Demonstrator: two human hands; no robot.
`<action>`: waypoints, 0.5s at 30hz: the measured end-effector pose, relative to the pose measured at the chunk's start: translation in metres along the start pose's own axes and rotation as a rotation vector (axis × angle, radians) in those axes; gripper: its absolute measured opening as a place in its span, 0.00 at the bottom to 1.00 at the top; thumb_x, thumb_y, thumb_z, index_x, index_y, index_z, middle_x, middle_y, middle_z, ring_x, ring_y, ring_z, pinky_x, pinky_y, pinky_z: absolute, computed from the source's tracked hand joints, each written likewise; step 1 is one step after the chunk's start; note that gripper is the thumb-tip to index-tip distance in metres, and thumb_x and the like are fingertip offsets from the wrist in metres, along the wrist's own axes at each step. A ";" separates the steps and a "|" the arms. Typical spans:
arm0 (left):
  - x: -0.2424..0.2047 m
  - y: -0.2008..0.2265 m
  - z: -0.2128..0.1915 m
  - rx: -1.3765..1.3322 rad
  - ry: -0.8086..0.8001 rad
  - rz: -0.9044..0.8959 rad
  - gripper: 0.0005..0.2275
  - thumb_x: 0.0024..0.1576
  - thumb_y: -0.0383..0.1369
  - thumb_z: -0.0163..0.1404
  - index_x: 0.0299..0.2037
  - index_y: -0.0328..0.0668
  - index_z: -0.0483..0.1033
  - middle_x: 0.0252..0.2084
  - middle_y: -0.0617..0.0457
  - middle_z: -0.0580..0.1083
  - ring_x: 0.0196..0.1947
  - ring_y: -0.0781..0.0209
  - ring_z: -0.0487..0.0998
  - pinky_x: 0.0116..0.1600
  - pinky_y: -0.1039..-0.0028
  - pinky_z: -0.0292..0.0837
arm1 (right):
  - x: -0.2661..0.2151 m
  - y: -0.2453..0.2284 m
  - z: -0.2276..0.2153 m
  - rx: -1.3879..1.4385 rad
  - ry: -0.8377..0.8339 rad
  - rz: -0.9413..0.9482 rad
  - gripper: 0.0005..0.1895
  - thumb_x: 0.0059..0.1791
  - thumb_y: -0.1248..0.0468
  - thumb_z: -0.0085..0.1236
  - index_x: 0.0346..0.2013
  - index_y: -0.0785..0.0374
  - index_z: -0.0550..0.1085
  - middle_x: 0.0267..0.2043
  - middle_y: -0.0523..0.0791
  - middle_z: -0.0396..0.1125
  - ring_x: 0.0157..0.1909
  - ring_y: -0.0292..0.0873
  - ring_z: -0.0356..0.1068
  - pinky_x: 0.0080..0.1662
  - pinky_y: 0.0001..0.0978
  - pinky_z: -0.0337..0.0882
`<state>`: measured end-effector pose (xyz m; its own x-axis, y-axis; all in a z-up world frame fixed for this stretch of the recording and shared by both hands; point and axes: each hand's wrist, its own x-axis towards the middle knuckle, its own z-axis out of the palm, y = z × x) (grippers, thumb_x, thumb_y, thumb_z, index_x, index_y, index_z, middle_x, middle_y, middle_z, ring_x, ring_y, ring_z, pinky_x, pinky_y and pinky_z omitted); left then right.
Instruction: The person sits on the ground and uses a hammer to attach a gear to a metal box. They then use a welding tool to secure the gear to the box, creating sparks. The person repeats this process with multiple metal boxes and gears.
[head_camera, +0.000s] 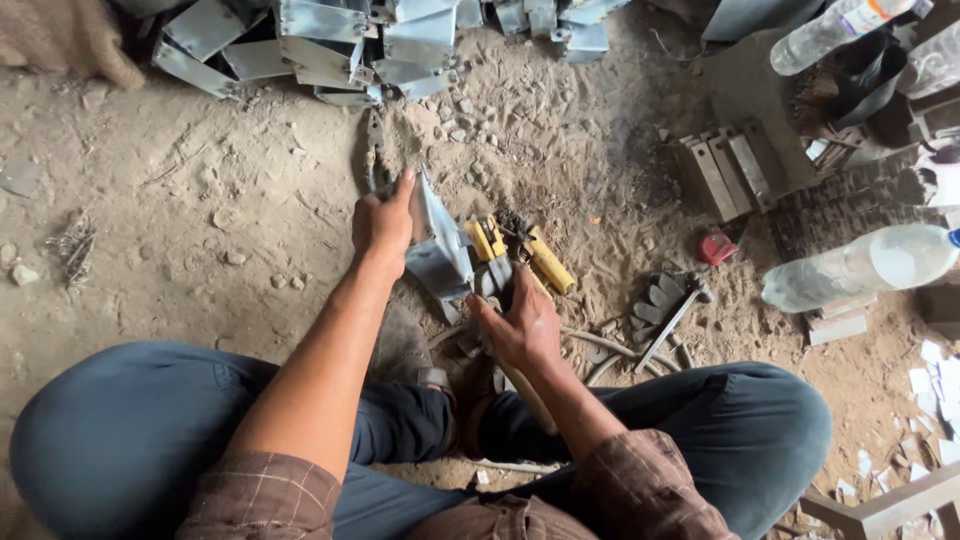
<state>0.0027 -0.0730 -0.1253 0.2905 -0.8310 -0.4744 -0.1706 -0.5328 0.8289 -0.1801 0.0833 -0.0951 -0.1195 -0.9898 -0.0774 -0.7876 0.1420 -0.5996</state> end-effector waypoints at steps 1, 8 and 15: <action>-0.002 -0.001 0.001 0.008 0.014 0.025 0.28 0.55 0.58 0.55 0.39 0.33 0.79 0.39 0.43 0.80 0.38 0.51 0.82 0.42 0.60 0.76 | -0.001 0.001 -0.001 0.013 -0.064 0.083 0.45 0.47 0.38 0.56 0.62 0.73 0.63 0.40 0.56 0.71 0.39 0.53 0.72 0.42 0.47 0.73; -0.002 0.003 0.002 0.015 0.016 -0.045 0.30 0.55 0.58 0.55 0.42 0.31 0.79 0.41 0.41 0.79 0.40 0.48 0.81 0.42 0.59 0.75 | -0.002 -0.003 -0.006 0.056 -0.024 0.093 0.45 0.44 0.40 0.60 0.63 0.71 0.63 0.36 0.57 0.72 0.37 0.56 0.73 0.42 0.48 0.71; 0.004 -0.004 0.005 0.086 0.046 0.005 0.31 0.56 0.59 0.55 0.42 0.30 0.80 0.41 0.40 0.80 0.40 0.48 0.82 0.43 0.60 0.75 | -0.004 -0.001 -0.003 0.109 0.058 -0.063 0.38 0.46 0.44 0.63 0.58 0.69 0.67 0.38 0.57 0.72 0.38 0.58 0.72 0.41 0.48 0.71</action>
